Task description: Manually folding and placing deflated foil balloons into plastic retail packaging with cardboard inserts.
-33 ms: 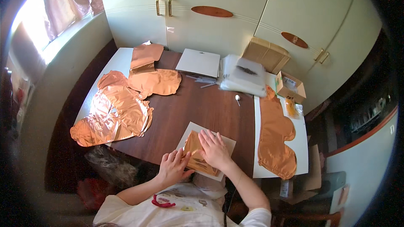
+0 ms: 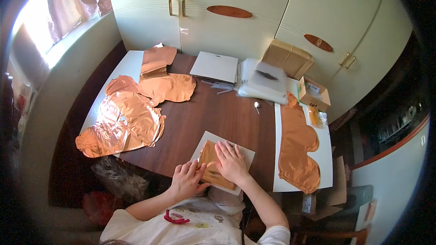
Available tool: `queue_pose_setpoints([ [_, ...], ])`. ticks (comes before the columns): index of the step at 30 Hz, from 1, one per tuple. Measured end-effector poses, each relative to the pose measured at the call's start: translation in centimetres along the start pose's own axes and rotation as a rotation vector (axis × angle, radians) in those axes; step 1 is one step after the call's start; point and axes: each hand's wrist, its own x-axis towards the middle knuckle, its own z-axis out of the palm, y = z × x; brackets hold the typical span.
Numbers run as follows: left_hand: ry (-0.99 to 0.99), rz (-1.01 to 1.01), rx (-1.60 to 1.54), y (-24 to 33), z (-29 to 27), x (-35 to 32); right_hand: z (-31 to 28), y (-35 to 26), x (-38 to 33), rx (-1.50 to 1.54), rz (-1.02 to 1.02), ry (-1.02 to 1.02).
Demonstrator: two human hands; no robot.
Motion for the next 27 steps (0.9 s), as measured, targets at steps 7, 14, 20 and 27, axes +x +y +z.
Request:
queue_pose_setpoints([
  [7,-0.068,0.088,-0.059,-6.0,-0.3,4.0,1.2,-0.3,-0.3,0.033,0.104,0.072],
  [14,-0.097,0.213,-0.085,-7.5,0.7,5.4,0.8,-0.6,-0.2,-0.004,0.094,0.088],
  [20,-0.127,0.251,-0.142,-7.5,0.6,5.1,0.9,-0.6,0.0,-0.015,0.111,0.070],
  [27,-0.190,0.254,-0.195,-7.7,0.5,4.6,0.5,-1.1,0.3,-0.014,0.142,0.030],
])
